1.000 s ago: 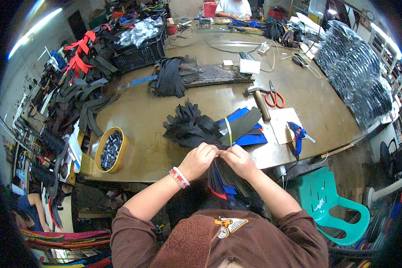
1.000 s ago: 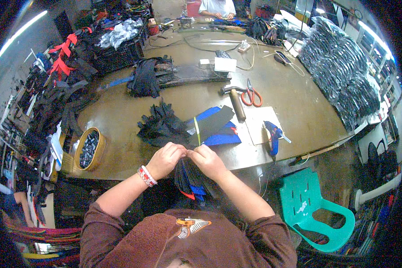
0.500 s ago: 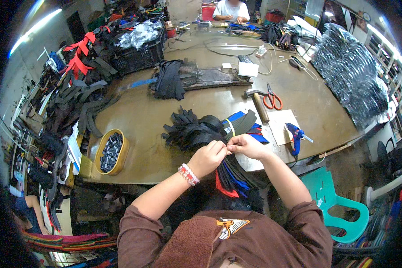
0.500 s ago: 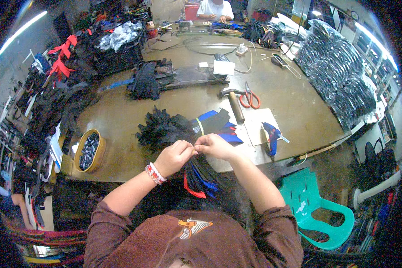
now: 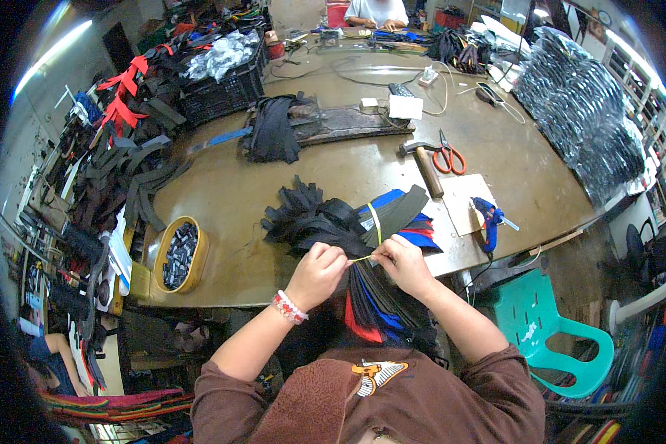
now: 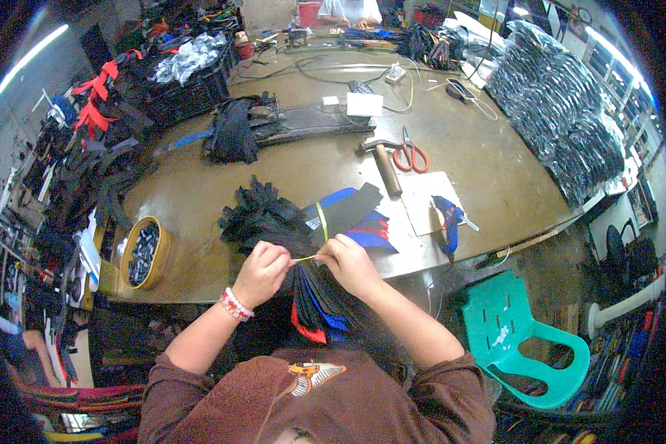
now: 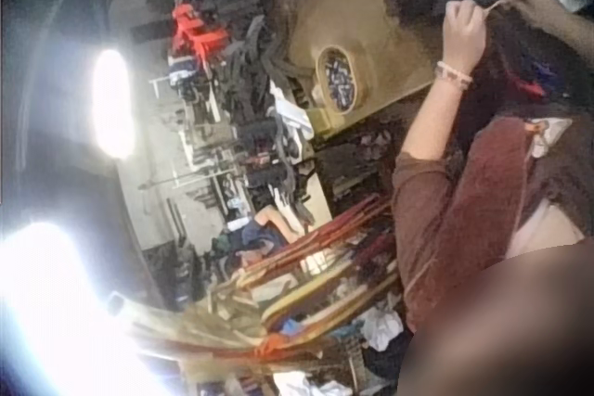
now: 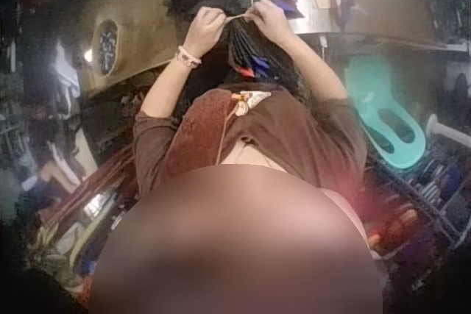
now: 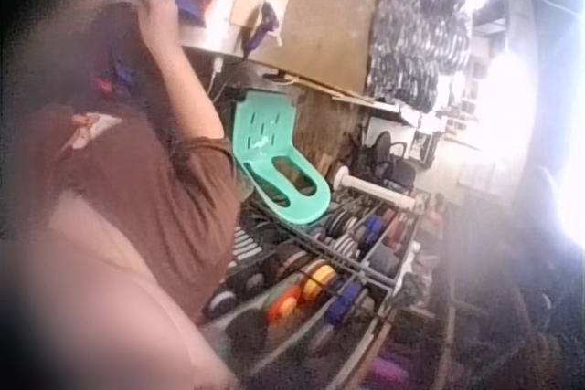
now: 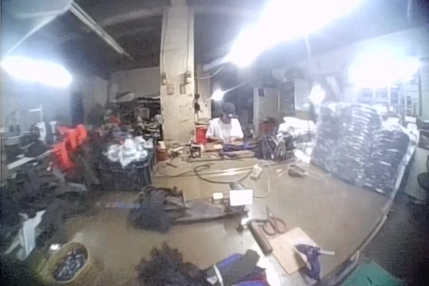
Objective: The person assembles red and black fabric straps by attaching small metal buckles using a hot glue gun. They repeatedly pick up straps, apply glue, attach buckles, and bundle the finished straps with a yellow string.
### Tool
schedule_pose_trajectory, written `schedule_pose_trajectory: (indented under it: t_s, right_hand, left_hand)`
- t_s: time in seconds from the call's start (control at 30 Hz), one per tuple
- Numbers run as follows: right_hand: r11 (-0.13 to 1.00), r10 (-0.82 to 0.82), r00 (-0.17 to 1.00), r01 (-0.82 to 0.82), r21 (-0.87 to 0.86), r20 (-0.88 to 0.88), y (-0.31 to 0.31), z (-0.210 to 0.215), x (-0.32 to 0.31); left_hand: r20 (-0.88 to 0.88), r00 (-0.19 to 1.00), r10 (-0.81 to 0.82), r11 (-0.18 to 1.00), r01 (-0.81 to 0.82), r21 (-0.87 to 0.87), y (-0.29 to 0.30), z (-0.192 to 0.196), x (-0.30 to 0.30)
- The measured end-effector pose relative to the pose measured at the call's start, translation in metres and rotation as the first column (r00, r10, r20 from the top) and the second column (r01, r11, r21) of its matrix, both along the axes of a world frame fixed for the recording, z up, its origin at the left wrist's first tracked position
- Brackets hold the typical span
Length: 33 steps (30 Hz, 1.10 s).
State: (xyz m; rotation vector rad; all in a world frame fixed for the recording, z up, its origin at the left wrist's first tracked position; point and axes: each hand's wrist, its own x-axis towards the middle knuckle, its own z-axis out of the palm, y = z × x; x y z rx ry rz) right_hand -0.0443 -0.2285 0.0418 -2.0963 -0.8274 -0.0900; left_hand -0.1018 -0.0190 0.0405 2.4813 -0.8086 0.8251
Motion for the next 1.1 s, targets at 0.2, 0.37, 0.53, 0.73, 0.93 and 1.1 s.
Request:
schedule_pose_trajectory:
  t_s: [0.2, 0.37, 0.53, 0.73, 0.93, 1.1]
  right_hand:
    - [1.0, -0.006, 0.991, 0.01, -0.03, 0.135, 0.0, -0.025, 0.005]
    - [0.989, -0.142, 0.963, 0.147, -0.005, 0.23, 0.019, -0.03, 0.004]
    - [0.881, 0.31, 0.482, 0.178, 0.438, -0.82, 0.015, -0.027, 0.003]
    - [0.831, 0.236, 0.696, 0.218, 0.512, -0.678, 0.019, -0.034, -0.014]
    - [0.94, -0.073, 0.986, 0.118, 0.319, -0.147, 0.019, -0.044, -0.02]
    - [0.879, -0.028, 0.921, 0.207, 0.428, -0.388, 0.018, -0.057, -0.02]
  left_hand:
    - [-0.188, 0.977, 0.1, 0.989, -0.119, -0.09, 0.001, 0.002, -0.004]
    - [-0.125, 0.987, 0.097, 0.995, -0.101, -0.022, -0.018, 0.01, -0.003]
    - [-0.197, 0.98, 0.015, 0.956, 0.044, 0.29, -0.031, 0.004, -0.01]
    - [-0.232, 0.969, -0.078, 0.989, 0.046, -0.141, -0.029, -0.002, -0.002]
    - [-0.369, 0.929, 0.017, 0.955, -0.125, -0.27, -0.034, 0.011, 0.002]
    - [-0.401, 0.914, -0.07, 0.83, -0.17, -0.532, -0.027, 0.02, 0.001]
